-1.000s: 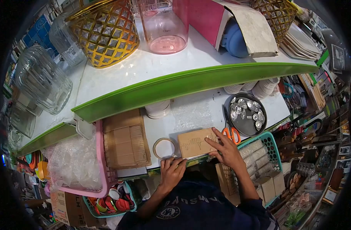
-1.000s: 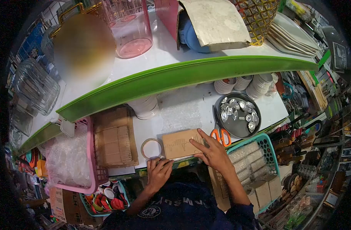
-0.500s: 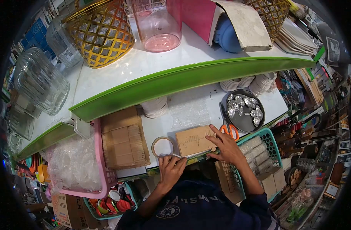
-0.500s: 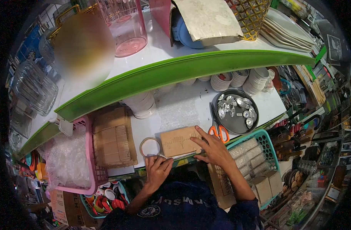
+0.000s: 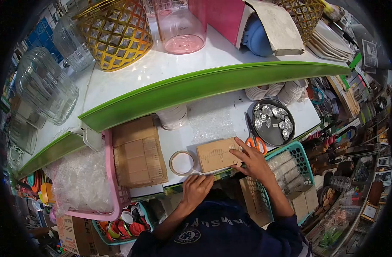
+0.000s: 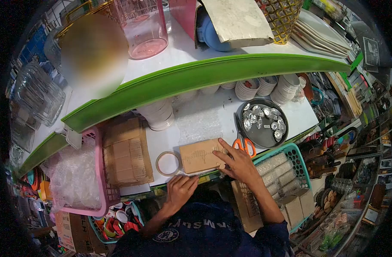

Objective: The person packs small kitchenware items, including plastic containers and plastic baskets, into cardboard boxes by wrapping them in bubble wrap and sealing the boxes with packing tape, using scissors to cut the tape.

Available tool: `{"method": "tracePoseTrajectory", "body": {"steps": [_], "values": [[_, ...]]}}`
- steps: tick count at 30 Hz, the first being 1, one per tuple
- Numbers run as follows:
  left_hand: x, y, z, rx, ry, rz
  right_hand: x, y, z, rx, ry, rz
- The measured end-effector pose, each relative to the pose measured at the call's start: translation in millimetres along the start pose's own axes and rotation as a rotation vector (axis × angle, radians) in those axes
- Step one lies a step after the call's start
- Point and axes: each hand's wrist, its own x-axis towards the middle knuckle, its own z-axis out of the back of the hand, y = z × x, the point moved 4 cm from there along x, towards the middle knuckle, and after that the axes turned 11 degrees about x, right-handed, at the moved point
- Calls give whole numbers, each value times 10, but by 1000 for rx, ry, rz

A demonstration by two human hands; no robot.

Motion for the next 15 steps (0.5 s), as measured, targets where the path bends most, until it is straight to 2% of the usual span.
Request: {"method": "tracePoseTrajectory", "body": {"steps": [3, 8, 15], "values": [[56, -42, -4, -78, 60, 88, -3, -8, -7, 4, -6, -1], [47, 5, -52, 1, 147, 154, -2, -1, 1, 6, -17, 1], [37, 21, -79, 28, 111, 134, 2, 28, 4, -21, -24, -8]]}}
